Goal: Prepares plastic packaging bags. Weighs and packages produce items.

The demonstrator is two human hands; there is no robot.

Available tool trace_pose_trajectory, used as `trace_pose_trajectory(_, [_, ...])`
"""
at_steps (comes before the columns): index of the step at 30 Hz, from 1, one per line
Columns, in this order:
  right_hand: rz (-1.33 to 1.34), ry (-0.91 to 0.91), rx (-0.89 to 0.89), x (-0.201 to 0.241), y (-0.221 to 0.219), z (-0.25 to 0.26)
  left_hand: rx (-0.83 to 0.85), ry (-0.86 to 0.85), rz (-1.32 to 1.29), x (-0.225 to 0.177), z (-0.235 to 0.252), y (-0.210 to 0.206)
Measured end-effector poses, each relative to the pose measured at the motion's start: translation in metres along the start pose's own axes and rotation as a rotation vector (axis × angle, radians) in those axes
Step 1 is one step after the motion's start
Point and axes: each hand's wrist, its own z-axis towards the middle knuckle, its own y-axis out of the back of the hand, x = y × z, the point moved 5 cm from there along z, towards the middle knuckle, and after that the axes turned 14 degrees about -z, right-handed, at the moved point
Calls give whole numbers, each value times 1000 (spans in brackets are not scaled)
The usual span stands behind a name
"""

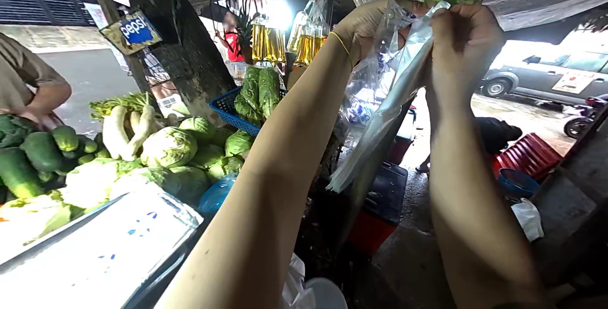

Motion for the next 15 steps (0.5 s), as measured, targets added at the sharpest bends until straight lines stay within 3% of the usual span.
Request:
trace_pose_trajectory(5, [82,42,42,-5,-1,1,-120,-151,-29,2,-5,4])
trace_pose_trajectory(11, [37,53,39,-5,2,-6,70,-137,254,6,5,0])
trace_pose_trajectory(15, [-62,-15,49,-6,10,-11,49,-250,356,15,-8,3])
